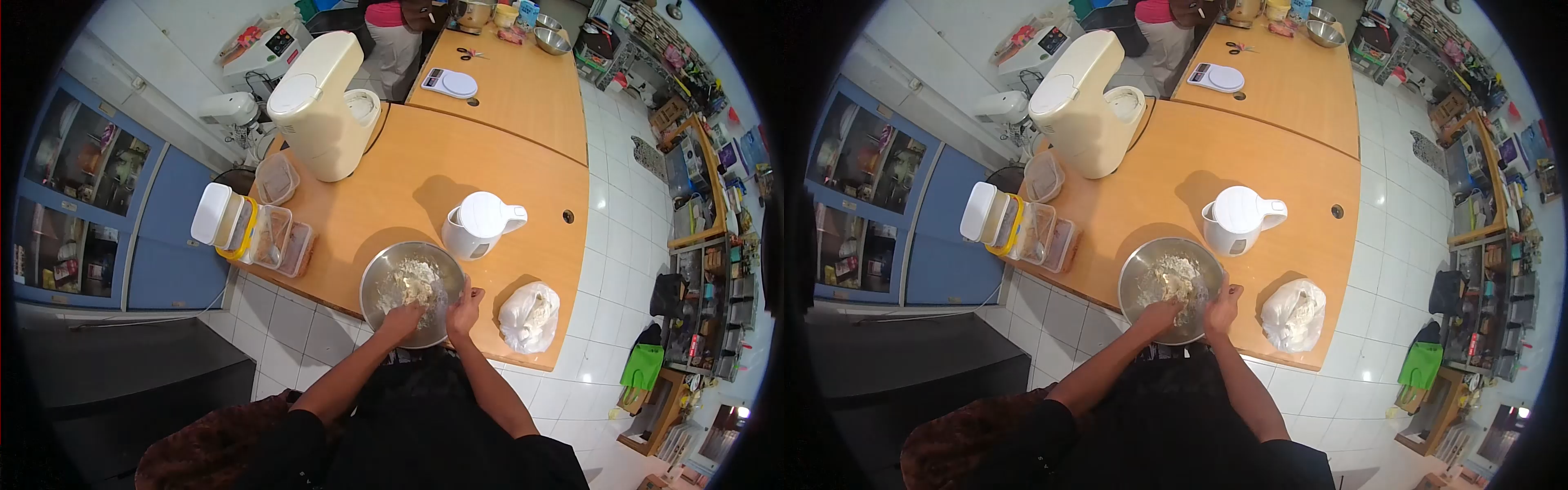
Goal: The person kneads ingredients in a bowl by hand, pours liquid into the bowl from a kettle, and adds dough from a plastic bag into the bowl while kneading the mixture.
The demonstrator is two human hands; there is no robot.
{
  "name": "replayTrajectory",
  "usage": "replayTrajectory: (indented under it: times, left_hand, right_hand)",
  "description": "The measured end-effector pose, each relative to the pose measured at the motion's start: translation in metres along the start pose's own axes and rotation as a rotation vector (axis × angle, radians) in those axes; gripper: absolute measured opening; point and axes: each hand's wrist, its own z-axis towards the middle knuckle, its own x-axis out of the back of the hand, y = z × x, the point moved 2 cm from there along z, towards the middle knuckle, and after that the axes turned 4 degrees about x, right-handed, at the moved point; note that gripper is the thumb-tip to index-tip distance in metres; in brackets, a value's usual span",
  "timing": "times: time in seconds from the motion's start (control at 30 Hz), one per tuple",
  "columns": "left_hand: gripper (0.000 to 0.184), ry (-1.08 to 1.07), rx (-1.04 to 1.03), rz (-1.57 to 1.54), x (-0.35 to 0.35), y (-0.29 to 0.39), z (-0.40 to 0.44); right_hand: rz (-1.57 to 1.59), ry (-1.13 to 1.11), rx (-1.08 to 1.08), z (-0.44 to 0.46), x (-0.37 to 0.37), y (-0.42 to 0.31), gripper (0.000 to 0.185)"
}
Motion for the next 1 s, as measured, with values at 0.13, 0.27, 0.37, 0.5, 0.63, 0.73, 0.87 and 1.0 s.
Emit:
replayTrajectory:
  times: [0.13, 0.27, 0.37, 0.5, 0.63, 0.73, 0.87, 1.0]
  left_hand:
    - [0.049, 0.253, -0.040, -0.118, 0.019, -0.005, -0.004]
    - [0.056, 0.381, -0.013, -0.066, 0.054, -0.003, -0.009]
    - [0.065, 0.439, 0.042, -0.014, 0.086, 0.011, -0.001]
    - [0.073, 0.344, 0.085, -0.108, 0.074, 0.004, 0.025]
    - [0.075, 0.263, 0.104, -0.179, 0.020, 0.001, 0.042]
    - [0.053, 0.377, 0.083, -0.170, -0.006, 0.008, 0.035]
    - [0.049, 0.339, 0.110, -0.189, -0.012, 0.012, 0.022]
    - [0.044, 0.261, 0.106, -0.199, -0.008, 0.014, 0.009]
  right_hand:
    - [0.015, -0.029, -0.014, 0.003, 0.004, -0.007, 0.071]
    - [0.076, 0.005, 0.010, 0.000, 0.007, -0.010, 0.070]
    - [0.113, -0.057, -0.012, 0.000, 0.007, -0.006, 0.081]
    - [0.046, -0.047, -0.011, 0.000, 0.003, -0.002, 0.080]
    - [0.061, -0.020, -0.028, -0.001, 0.009, -0.014, 0.075]
    - [0.016, -0.016, -0.065, 0.000, 0.004, -0.008, 0.073]
    - [0.023, -0.041, -0.085, 0.000, 0.008, -0.012, 0.073]
    - [0.028, -0.042, -0.096, 0.000, 0.005, -0.011, 0.069]
